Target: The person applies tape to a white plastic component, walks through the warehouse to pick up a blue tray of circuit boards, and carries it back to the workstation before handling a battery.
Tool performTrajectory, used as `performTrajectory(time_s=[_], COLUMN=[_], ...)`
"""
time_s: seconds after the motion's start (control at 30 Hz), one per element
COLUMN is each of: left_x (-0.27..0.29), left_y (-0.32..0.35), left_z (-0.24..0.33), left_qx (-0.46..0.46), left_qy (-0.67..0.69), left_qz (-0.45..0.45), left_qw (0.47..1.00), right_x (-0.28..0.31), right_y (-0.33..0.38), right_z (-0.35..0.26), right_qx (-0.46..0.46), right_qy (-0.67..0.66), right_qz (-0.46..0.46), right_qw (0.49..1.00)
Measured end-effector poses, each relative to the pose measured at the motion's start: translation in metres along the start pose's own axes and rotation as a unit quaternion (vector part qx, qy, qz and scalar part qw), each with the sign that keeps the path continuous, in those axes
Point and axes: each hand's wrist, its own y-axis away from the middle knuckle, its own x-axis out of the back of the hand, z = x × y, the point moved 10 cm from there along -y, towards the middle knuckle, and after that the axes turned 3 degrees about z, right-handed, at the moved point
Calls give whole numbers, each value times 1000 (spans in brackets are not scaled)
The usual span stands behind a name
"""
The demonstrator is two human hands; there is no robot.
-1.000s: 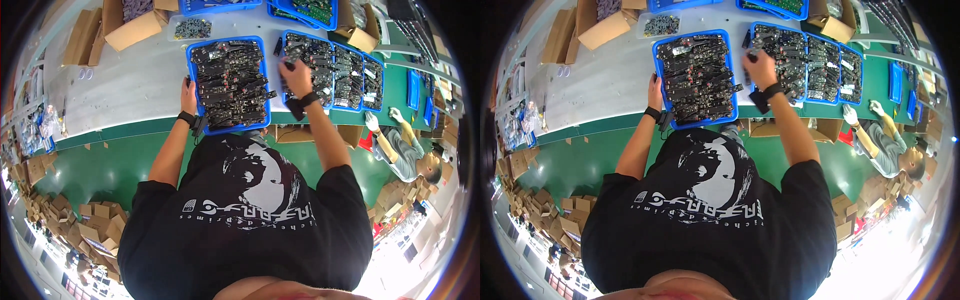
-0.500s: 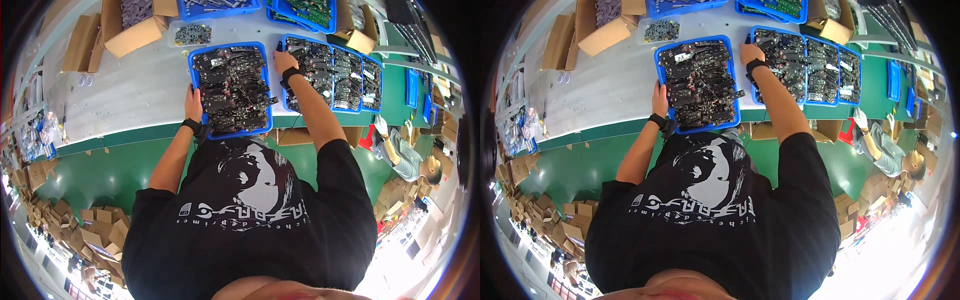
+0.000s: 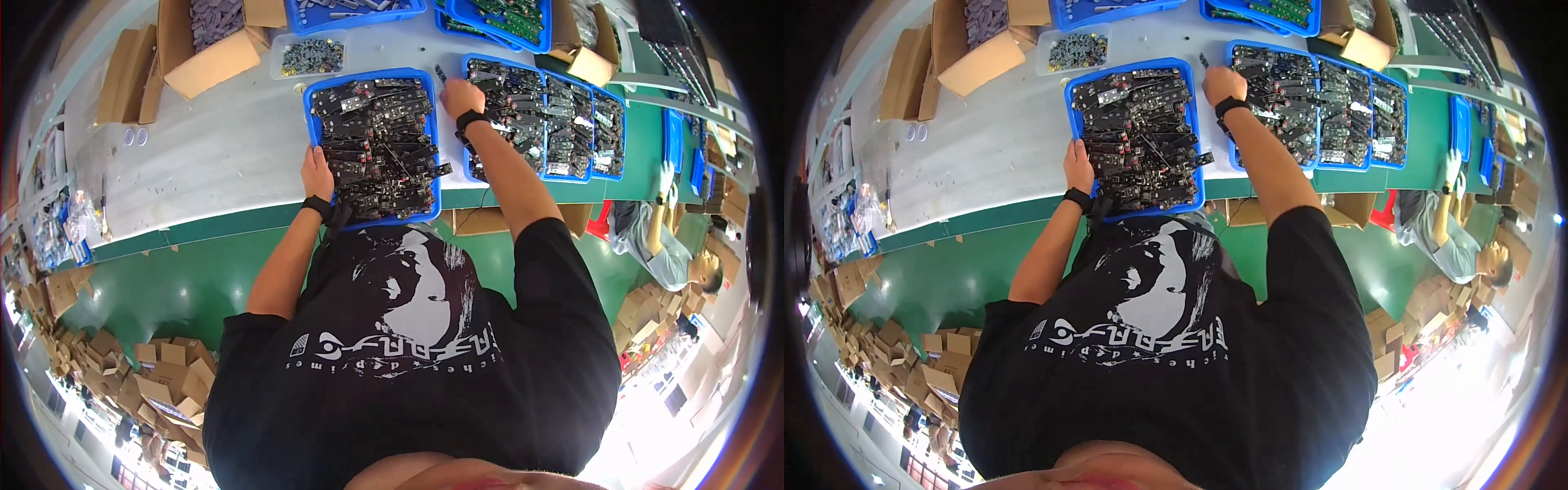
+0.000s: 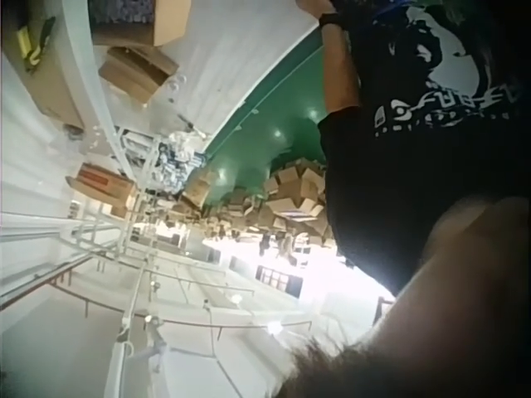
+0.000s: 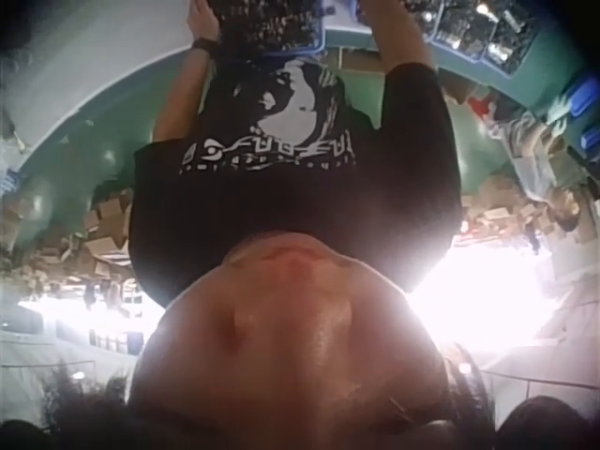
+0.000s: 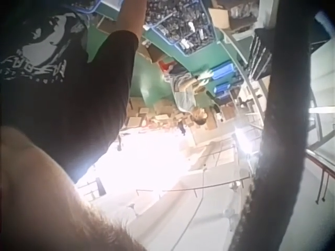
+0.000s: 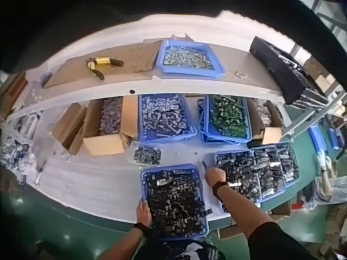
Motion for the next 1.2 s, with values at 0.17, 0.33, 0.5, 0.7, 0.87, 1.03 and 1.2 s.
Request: performTrajectory(time_s=[0.17, 0.33, 0.5, 0.7, 0.87, 1.03, 1.2], left_x=[0, -4, -8, -10, 6, 42, 48], left_y=[0, 0, -7, -26, -11, 26, 70], left_z=[-2, 3, -9, -43, -15, 19, 35], left_qx=[20, 17, -23, -5, -5, -47, -86], left_qy=[-8, -20, 35, 100, 54, -21, 10], left_qz=[15, -7, -16, -52, -2, 103, 124], left_qw=[1000, 1000, 999, 994, 999, 993, 988], right_x=[86, 88, 100, -12, -131, -154, -163], right_y=[48, 122, 158, 246, 285, 253, 250], right_z=[21, -52, -54, 200, 268, 240, 239], right_qx=[-57, -23, 35, -441, -477, -387, -409], right_qy=[-313, -397, -367, -382, -676, -811, -836], right_qz=[196, 89, 164, 198, 159, 103, 65], right_qw=[928, 913, 915, 788, 538, 427, 358])
